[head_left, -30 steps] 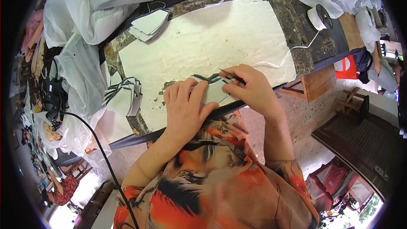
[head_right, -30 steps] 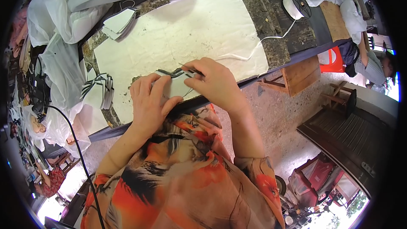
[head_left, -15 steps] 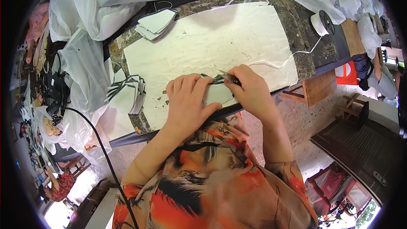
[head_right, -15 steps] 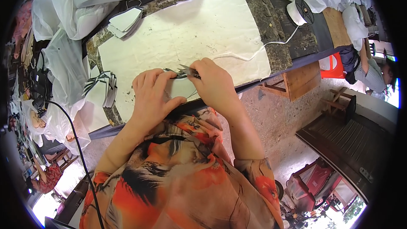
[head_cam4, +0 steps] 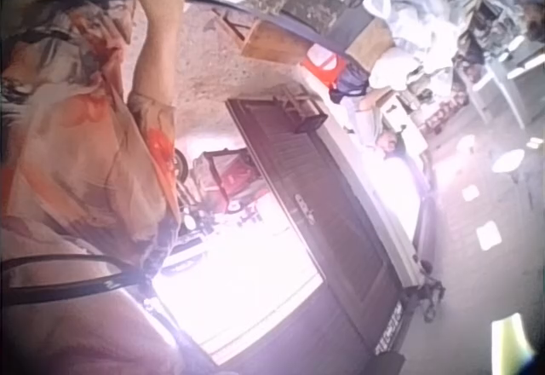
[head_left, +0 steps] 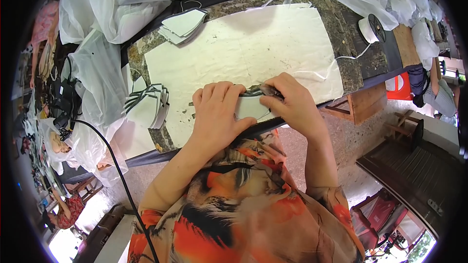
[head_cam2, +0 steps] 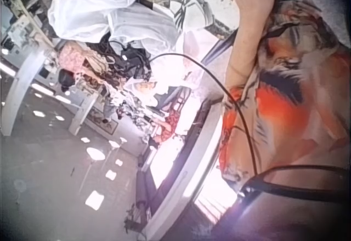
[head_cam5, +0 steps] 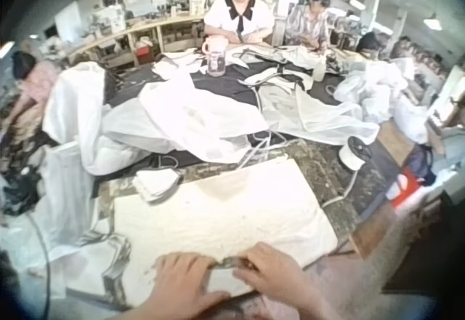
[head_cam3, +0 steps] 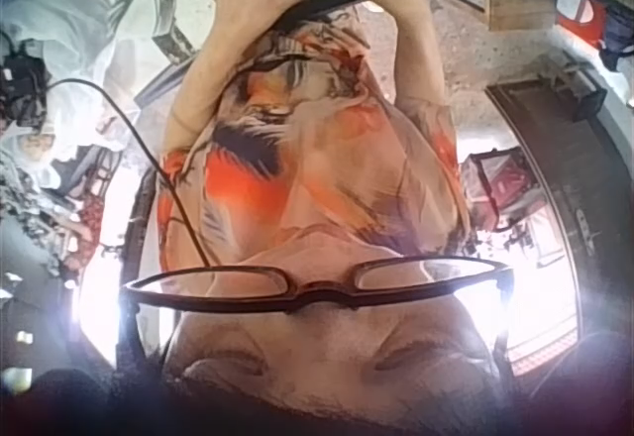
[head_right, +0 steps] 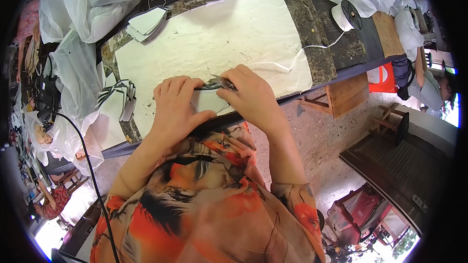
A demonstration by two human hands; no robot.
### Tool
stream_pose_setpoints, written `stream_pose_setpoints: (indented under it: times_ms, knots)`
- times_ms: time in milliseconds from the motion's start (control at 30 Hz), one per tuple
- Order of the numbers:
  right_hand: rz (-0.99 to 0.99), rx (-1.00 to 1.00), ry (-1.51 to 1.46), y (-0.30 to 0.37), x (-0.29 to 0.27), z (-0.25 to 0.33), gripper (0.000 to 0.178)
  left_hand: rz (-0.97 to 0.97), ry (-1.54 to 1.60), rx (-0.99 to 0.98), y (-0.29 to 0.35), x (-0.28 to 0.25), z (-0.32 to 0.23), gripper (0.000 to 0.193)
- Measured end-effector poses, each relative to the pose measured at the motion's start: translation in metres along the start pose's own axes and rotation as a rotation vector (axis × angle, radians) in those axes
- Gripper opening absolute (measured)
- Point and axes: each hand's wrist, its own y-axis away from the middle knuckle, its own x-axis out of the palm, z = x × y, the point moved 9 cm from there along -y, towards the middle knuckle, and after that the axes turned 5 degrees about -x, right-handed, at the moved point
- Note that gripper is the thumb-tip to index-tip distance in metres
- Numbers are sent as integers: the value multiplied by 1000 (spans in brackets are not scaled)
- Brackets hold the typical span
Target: Applying adhesive to small black strips and attaching them to white shoe upper components.
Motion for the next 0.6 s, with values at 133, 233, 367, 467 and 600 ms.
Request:
stream_pose_setpoints:
  times_ms: [133, 233, 367, 467, 600]
  knots:
    - [43, 72, 53, 1, 7, -9, 27, -9, 6, 11, 1, 0, -1, 68]
    - [17, 99, 14, -1, 5, -6, 27, -6, 10, 18, 1, -1, -1, 68]
    - [47, 59, 106, -5, 6, -2, 26, 2, 21, 26, 1, 0, 2, 68]
    - [87, 77, 111, -6, 8, -3, 25, 19, 35, 33, 1, 1, 3, 69]
    - [86, 29, 117, -6, 9, 1, 25, 16, 43, 34, 1, 1, 2, 69]
